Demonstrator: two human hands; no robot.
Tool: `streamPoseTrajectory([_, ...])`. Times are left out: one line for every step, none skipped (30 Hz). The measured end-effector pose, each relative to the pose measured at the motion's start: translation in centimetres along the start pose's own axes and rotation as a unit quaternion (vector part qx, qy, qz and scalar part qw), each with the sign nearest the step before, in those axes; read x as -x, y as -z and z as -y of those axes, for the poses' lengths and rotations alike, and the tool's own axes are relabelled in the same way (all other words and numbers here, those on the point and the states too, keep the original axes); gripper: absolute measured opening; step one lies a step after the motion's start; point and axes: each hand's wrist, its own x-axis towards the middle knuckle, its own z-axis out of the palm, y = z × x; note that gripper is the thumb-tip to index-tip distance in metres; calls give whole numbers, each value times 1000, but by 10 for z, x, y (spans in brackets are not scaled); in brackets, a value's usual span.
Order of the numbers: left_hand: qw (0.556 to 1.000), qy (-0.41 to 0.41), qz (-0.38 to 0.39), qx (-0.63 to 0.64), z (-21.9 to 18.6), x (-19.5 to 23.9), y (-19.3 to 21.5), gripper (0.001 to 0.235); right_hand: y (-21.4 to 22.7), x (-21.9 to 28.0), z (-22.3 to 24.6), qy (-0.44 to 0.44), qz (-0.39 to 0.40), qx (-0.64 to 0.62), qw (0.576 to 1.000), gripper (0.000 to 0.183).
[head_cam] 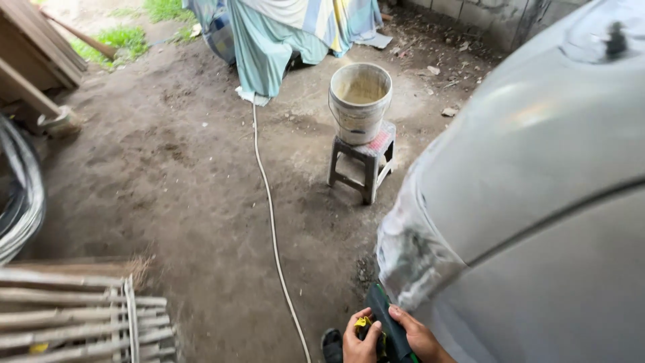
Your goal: The person sands the surface of a white car door using a green sanding block and a yellow cloth. They repeatedly dip the sanding block into a bucket of water and wipe the door while sanding. The door is partially covered with newspaper and plastic sheeting.
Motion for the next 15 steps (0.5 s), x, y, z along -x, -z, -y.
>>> streamPoseTrajectory([999, 32, 0, 34, -14, -20, 5, 41, -12, -18, 4, 15, -2, -11, 1000, 47])
streamPoseTrajectory([999, 31, 7, 30, -4, -49, 13, 41, -27, -39, 15, 20, -5, -17, 1000, 47])
streamPoseTrajectory([998, 53, -7, 17, 5, -78, 21, 38, -44, -60, 28, -9, 3, -55, 998, 46])
streamPoseTrajectory([998, 67, -21, 7, 13, -113, 27, 37, -60, -84, 45, -33, 17, -90, 995, 47])
streamPoseTrajectory([998, 59, -13, 5, 8, -148, 33, 37, -75, -108, 57, -22, 19, -92, 995, 47])
streamPoseTrajectory([995, 76, -4, 58, 7, -176, 41, 40, -88, -127, 64, -55, 1, -108, 993, 49])
streamPoseTrajectory([989, 94, 4, 110, 7, -204, 49, 45, -99, -146, 70, -88, -16, -125, 988, 52])
streamPoseTrajectory([989, 96, 10, 108, -11, -225, 51, 45, -124, -153, 91, -85, -20, -129, 988, 52])
streamPoseTrajectory([978, 117, 16, 169, -29, -246, 52, 48, -147, -160, 112, -60, -31, -68, 995, 52])
streamPoseTrajectory([963, 142, 20, 229, -43, -261, 55, 51, -168, -163, 127, -38, -45, -9, 998, 52])
streamPoseTrajectory([962, 148, 24, 226, -56, -273, 57, 51, -184, -170, 139, -37, -51, -13, 998, 52])
streamPoseTrajectory([946, 180, 27, 268, -75, -295, 53, 48, -201, -182, 161, -30, -97, -1, 995, 53])
streamPoseTrajectory([927, 212, 30, 308, -93, -317, 49, 45, -217, -195, 184, -24, -143, 10, 989, 54])
streamPoseTrajectory([927, 213, 36, 306, -106, -339, 45, 45, -225, -212, 197, -18, -146, 8, 989, 54])
streamPoseTrajectory([917, 222, 45, 328, -118, -361, 41, 45, -233, -229, 209, -24, -130, -40, 990, 54])
